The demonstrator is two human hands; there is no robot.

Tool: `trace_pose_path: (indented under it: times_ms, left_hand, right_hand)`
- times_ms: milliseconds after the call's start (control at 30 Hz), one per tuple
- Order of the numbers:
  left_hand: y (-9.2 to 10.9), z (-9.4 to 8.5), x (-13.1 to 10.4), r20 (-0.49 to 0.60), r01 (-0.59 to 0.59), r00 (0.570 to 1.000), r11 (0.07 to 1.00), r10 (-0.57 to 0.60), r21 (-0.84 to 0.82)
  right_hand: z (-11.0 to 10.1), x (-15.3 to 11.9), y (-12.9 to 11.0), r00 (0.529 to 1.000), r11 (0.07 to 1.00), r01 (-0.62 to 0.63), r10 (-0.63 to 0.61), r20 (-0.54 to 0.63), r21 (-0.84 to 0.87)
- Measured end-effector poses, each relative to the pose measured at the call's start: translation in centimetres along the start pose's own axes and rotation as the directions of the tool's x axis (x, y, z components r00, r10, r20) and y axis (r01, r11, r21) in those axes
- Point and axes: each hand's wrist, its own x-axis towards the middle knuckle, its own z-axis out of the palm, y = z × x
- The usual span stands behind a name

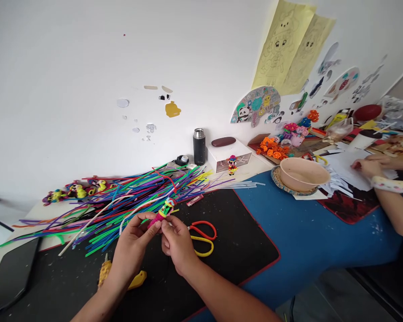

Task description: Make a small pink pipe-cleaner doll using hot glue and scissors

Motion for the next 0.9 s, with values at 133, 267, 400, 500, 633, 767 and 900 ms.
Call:
trace_pose_path:
  times_ms: [133,267,400,500,633,767,900]
  left_hand:
    - [0.0,0.0,-0.1,0.002,-0.076,0.997,0.994,0.076,0.081]
    - [0.5,-0.5,-0.1,0.03,-0.057,0.998,0.988,0.053,0.141]
    - [1.0,-1.0,0.3,0.046,-0.035,0.998,0.993,0.03,0.116]
    - [0.9,-0.9,0.5,0.074,0.02,0.997,0.999,-0.022,0.031]
    - [0.4,-0.4,0.5,0.062,0.04,0.997,0.997,-0.035,-0.068]
    - [0.1,-0.1,0.3,0.016,-0.012,1.0,0.999,0.012,-0.033]
    - [-0.2,-0.6,0.3,-0.01,-0.057,0.998,0.996,0.058,0.075]
  right_hand:
    - [0.1,0.0,-0.3,0.999,0.999,-0.045,0.045,0.029,0.014]
    - [-0.2,0.2,-0.8,0.997,0.999,-0.05,0.049,0.061,0.004]
    - [-0.4,0.5,-1.3,0.994,0.998,-0.051,0.054,0.094,-0.03]
    - [-0.4,0.7,-1.5,0.993,0.998,-0.052,0.055,0.103,-0.027]
    - [-0.2,0.8,-1.4,0.989,0.996,-0.083,0.085,0.122,-0.018]
    - [0.0,1.0,-1.4,0.986,0.994,-0.107,0.108,0.129,-0.016]
    - [-0.3,1.1,-1.4,0.986,0.995,-0.1,0.102,0.129,-0.025]
